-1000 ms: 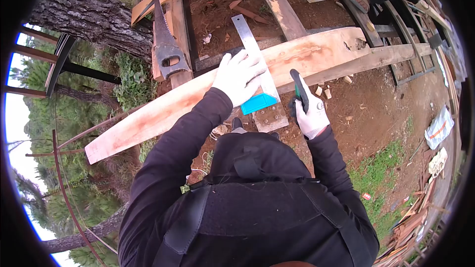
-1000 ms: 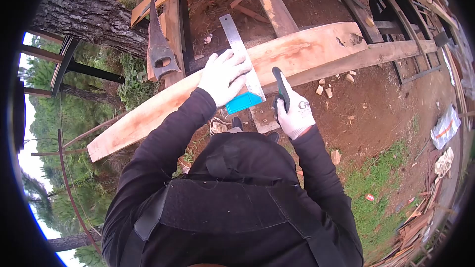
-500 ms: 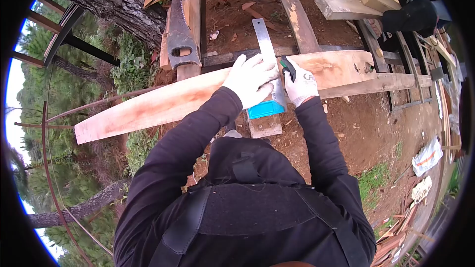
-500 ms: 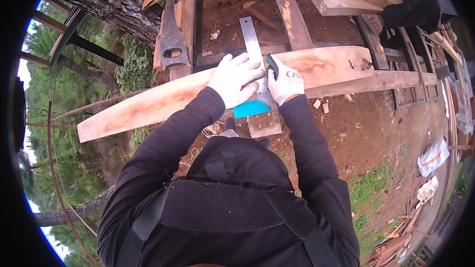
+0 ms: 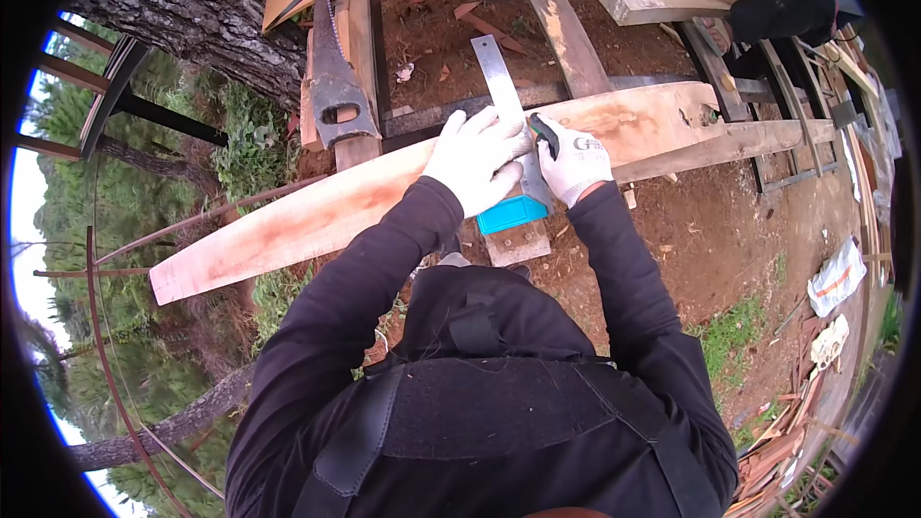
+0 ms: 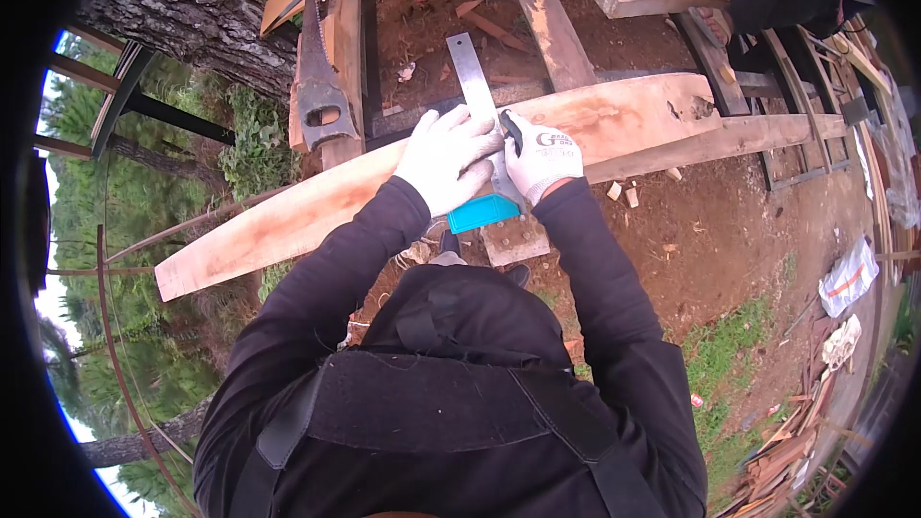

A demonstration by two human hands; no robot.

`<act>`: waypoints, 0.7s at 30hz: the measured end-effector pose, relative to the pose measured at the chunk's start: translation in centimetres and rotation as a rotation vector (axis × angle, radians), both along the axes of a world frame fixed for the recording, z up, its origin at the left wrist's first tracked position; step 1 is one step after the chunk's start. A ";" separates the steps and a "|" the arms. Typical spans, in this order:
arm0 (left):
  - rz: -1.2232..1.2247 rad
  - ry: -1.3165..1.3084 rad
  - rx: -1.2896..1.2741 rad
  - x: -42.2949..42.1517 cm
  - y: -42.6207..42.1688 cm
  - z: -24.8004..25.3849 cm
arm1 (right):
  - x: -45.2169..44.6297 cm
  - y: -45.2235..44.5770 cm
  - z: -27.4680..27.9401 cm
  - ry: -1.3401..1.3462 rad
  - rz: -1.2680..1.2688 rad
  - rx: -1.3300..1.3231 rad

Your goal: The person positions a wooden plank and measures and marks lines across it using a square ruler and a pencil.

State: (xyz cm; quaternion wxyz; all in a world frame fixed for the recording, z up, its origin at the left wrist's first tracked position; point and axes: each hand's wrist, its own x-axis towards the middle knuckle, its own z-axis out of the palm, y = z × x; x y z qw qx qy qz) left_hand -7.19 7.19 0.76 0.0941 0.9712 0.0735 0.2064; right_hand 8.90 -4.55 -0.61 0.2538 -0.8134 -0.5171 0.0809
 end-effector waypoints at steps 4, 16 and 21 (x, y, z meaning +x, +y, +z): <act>0.003 0.034 -0.030 0.0 -0.3 0.4 | 0.3 0.4 -0.4 -0.029 -0.002 -0.001; -0.003 0.081 -0.028 0.0 -0.2 0.6 | 1.9 2.2 2.2 -0.048 0.148 -0.206; -0.002 0.032 -0.006 -0.1 -0.3 0.0 | 1.5 2.1 1.5 -0.081 0.108 -0.174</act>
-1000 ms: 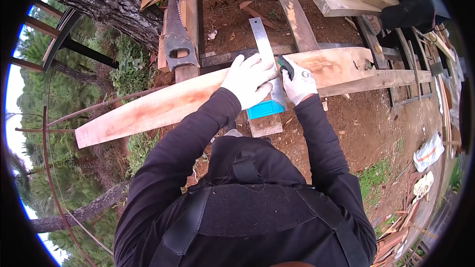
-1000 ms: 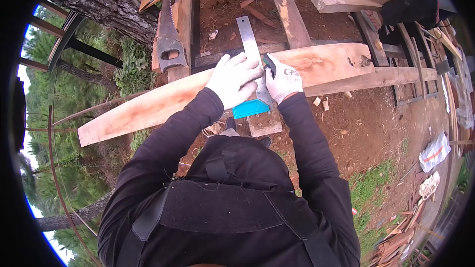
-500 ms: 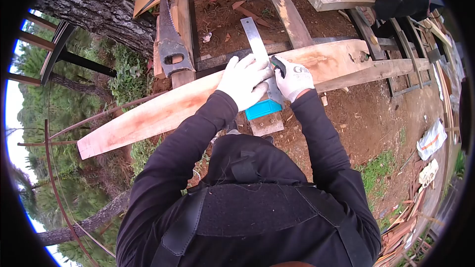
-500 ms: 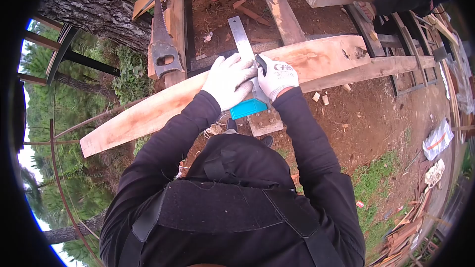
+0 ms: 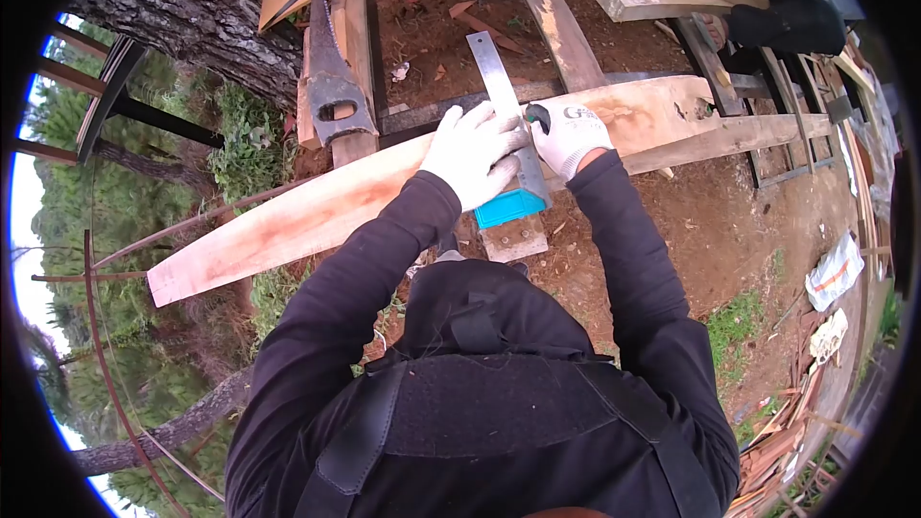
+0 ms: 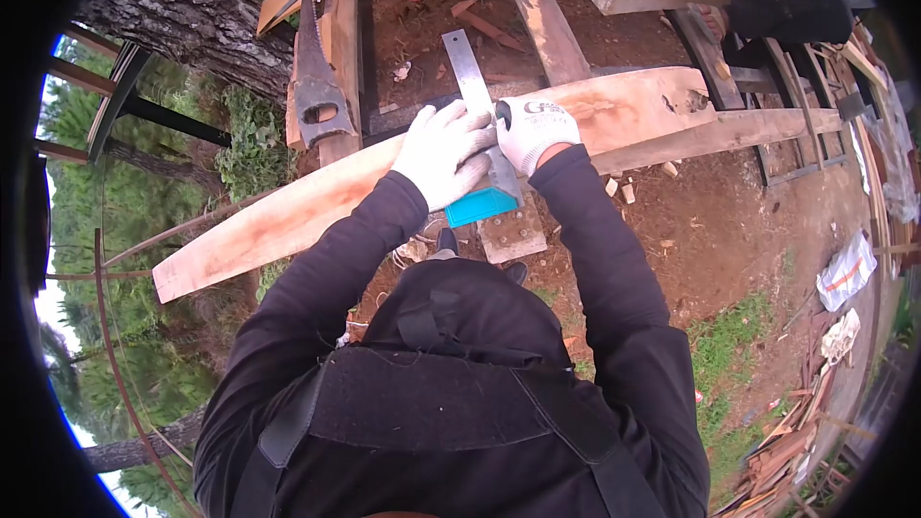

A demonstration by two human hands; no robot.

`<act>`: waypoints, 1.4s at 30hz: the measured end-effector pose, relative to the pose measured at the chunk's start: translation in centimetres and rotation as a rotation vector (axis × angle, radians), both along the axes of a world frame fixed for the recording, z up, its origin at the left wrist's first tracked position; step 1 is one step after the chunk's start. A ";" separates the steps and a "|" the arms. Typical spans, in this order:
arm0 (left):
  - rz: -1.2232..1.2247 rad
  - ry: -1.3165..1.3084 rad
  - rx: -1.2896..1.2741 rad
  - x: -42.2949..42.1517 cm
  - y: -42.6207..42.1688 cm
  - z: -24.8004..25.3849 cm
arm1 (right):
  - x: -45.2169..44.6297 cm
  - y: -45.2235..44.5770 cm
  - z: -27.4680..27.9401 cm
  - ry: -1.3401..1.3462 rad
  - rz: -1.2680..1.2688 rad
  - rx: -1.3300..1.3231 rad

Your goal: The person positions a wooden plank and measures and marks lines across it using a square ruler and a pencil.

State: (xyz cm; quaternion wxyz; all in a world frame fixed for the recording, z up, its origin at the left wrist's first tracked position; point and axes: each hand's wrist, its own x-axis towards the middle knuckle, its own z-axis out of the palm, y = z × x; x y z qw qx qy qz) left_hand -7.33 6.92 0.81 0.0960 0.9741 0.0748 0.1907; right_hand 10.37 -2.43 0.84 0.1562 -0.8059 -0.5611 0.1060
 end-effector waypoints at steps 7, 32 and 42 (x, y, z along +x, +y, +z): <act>0.008 0.011 0.009 0.0 0.1 -0.4 | -0.1 -1.7 2.6 -0.072 0.105 -0.185; 0.028 0.090 -0.004 0.2 -0.3 -0.8 | -3.0 -9.3 0.7 0.202 -0.167 0.264; 0.031 0.083 -0.012 0.2 -0.1 -0.1 | -2.1 -5.0 -0.9 0.188 -0.112 0.316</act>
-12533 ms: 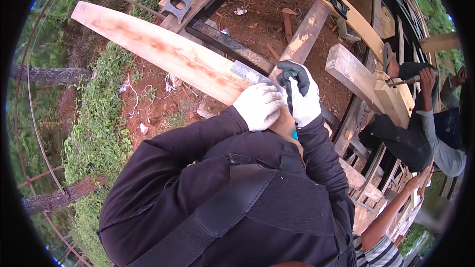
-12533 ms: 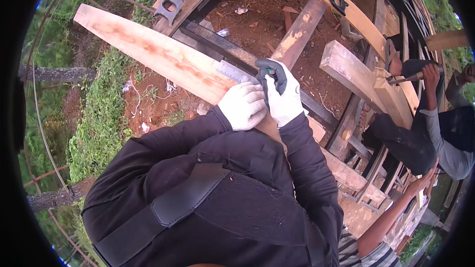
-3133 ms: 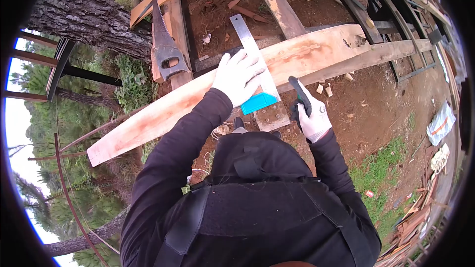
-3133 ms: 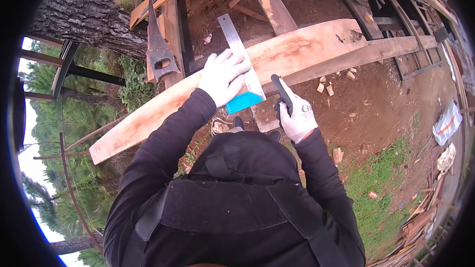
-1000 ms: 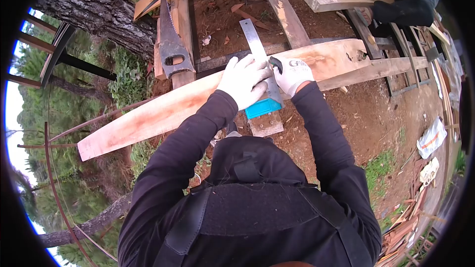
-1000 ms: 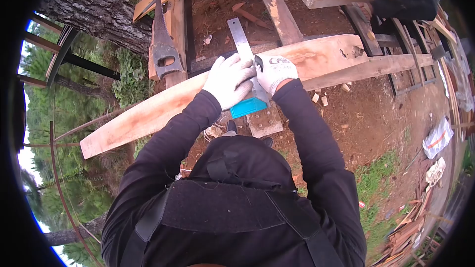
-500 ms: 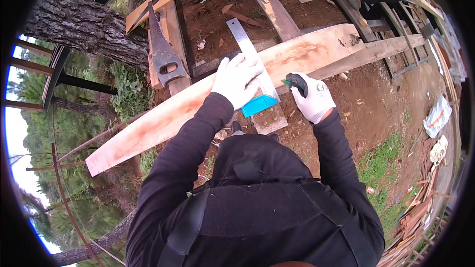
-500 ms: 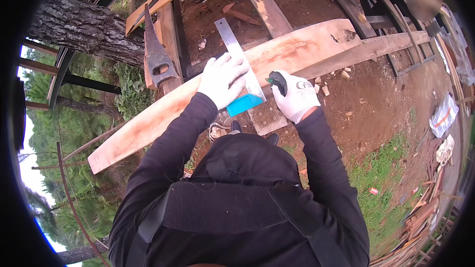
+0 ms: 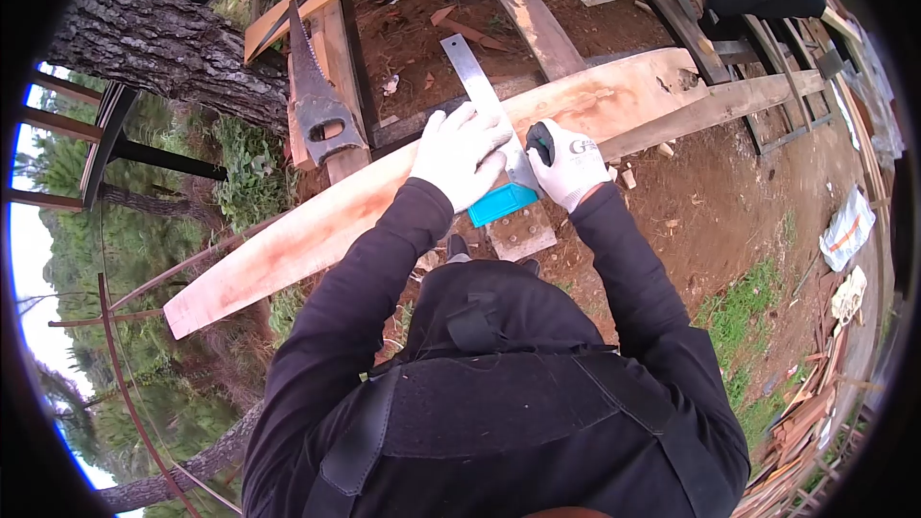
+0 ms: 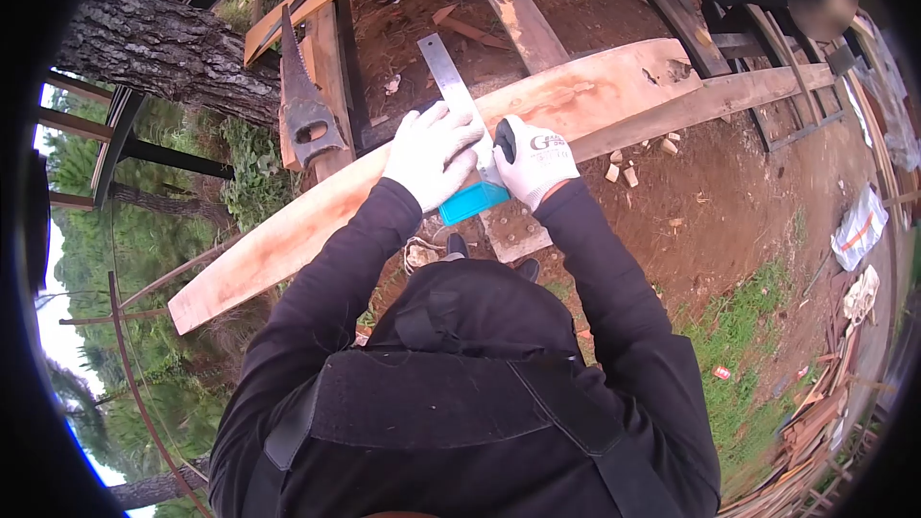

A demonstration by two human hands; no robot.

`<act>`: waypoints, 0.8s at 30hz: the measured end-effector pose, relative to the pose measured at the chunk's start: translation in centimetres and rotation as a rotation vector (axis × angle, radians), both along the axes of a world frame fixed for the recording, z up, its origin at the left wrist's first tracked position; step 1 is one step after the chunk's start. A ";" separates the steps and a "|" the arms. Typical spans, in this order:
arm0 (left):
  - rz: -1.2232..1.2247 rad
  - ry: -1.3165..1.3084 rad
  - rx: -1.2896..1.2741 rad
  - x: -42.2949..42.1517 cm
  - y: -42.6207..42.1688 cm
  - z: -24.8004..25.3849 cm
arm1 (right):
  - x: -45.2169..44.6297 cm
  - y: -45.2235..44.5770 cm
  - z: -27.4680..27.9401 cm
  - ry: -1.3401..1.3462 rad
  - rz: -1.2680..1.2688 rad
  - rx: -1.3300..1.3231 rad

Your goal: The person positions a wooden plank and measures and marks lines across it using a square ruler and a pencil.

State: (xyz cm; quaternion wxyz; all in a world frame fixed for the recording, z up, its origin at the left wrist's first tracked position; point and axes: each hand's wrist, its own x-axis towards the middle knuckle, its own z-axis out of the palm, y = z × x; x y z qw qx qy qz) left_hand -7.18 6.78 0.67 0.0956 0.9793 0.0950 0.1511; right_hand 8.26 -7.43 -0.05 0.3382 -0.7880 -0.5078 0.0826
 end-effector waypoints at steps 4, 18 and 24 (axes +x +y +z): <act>-0.010 0.038 -0.031 0.0 -0.1 0.9 | 1.1 1.6 0.2 -0.023 0.029 -0.031; -0.031 -0.006 -0.014 0.0 0.0 0.8 | 2.4 5.7 0.3 -0.034 -0.023 -0.032; -0.020 0.013 -0.036 -0.2 0.0 0.6 | 2.1 5.2 -1.3 -0.083 0.009 0.044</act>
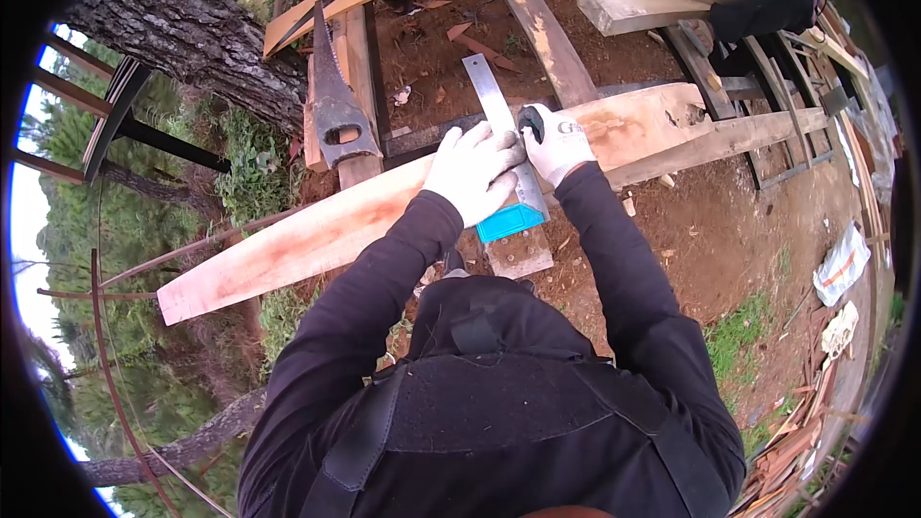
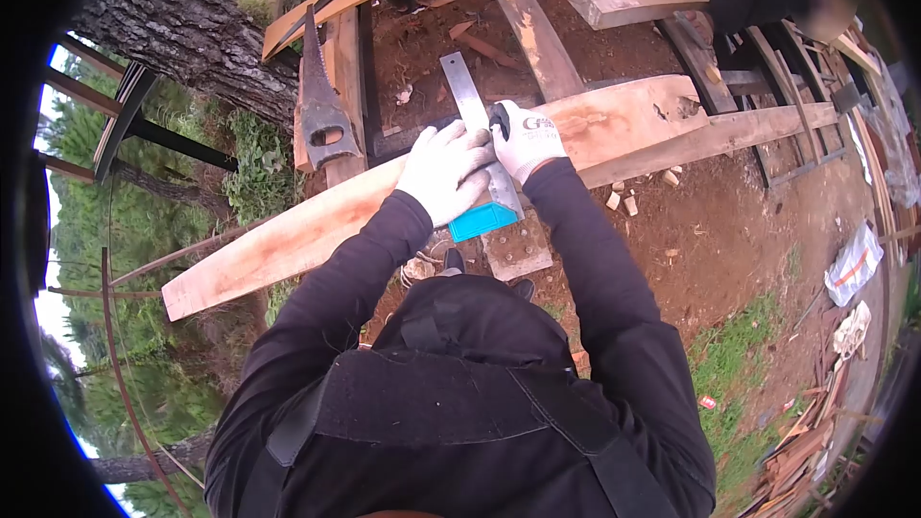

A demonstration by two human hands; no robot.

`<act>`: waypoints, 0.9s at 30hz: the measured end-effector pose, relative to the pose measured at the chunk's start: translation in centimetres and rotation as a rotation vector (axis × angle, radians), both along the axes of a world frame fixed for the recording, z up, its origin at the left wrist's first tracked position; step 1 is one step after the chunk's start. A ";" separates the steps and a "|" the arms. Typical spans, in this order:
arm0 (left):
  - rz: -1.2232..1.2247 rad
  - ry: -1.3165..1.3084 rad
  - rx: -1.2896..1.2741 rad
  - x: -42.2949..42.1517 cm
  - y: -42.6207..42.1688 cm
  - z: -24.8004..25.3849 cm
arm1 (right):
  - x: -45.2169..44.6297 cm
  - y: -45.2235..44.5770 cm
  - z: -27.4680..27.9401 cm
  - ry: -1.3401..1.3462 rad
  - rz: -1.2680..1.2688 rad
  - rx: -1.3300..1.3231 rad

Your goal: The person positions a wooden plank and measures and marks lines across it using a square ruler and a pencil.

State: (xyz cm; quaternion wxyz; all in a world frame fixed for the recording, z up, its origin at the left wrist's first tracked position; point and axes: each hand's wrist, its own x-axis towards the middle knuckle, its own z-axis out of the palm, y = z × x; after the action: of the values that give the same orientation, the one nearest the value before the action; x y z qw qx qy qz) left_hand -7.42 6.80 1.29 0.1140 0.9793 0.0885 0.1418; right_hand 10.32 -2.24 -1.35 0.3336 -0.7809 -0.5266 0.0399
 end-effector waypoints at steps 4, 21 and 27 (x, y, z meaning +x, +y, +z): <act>-0.006 -0.045 0.010 0.0 0.0 0.9 | -1.2 -3.6 0.1 -0.002 0.041 0.005; 0.010 -0.074 0.012 -0.8 -0.5 0.4 | -5.5 -13.8 -8.3 1.628 0.109 0.055; -0.007 -0.099 0.041 -0.9 -0.5 0.4 | -8.3 -9.9 -6.5 1.807 0.008 -0.066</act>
State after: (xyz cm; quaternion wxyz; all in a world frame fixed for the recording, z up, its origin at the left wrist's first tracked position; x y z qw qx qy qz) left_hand -8.27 6.31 1.66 0.0985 0.9736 0.0762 0.1915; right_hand 2.00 -12.13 -7.88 0.5972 -0.4593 -0.0655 0.6542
